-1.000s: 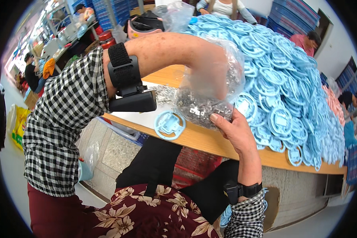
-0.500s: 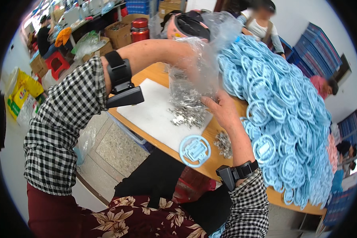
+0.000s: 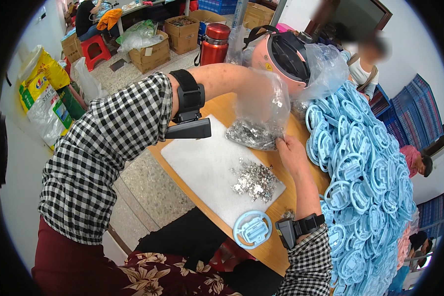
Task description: Assembling decorative blue plastic rings by inserting small silver-colored metal pieces into slots using a needle tool.
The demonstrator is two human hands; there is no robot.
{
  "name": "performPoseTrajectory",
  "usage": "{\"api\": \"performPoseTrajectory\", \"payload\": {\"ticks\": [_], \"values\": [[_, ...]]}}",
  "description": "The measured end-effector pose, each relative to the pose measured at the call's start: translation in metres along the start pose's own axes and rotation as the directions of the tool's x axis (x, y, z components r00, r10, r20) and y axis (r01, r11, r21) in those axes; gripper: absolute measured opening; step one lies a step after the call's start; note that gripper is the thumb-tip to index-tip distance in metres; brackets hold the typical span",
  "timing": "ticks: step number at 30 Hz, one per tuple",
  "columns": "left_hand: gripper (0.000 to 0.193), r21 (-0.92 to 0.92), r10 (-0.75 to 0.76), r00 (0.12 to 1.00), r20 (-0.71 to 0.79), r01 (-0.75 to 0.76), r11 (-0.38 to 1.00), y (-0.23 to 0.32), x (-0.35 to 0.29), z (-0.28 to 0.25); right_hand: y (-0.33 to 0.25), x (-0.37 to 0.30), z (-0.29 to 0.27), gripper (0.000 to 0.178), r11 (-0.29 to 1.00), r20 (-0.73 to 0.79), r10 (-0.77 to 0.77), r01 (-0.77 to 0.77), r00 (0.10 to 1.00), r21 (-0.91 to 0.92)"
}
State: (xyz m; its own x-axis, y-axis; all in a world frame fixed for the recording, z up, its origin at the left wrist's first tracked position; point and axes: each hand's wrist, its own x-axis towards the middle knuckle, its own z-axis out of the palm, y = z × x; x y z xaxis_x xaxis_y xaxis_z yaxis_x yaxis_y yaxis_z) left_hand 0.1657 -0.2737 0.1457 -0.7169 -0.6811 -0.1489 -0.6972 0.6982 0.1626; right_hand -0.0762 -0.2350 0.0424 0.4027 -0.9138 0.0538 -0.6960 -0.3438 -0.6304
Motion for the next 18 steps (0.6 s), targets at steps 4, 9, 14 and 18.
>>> {"api": "performPoseTrajectory", "payload": {"ticks": [4, 9, 14, 18], "values": [[0.028, -0.105, -0.148, 0.989, 0.030, 0.150, 0.983, 0.005, -0.004, 0.008, -0.003, -0.005, -0.005, 0.026, 0.962, 0.169, 0.252, -0.265, 0.953, 0.061], [0.028, -0.129, -0.163, 0.986, 0.036, 0.166, 0.978, -0.005, 0.013, 0.022, 0.023, -0.005, -0.018, 0.030, 0.993, 0.164, 0.115, -0.108, 0.980, -0.054], [0.027, -0.135, -0.111, 0.993, 0.042, 0.115, 0.984, 0.005, 0.010, 0.022, -0.024, -0.006, -0.042, 0.032, 0.934, -0.191, 0.031, 0.040, 0.981, 0.356], [0.026, -0.130, -0.110, 0.994, 0.023, 0.112, 0.985, 0.018, 0.011, 0.019, -0.068, 0.010, -0.038, 0.030, 0.889, -0.242, -0.162, 0.247, 0.957, 0.384]]}}
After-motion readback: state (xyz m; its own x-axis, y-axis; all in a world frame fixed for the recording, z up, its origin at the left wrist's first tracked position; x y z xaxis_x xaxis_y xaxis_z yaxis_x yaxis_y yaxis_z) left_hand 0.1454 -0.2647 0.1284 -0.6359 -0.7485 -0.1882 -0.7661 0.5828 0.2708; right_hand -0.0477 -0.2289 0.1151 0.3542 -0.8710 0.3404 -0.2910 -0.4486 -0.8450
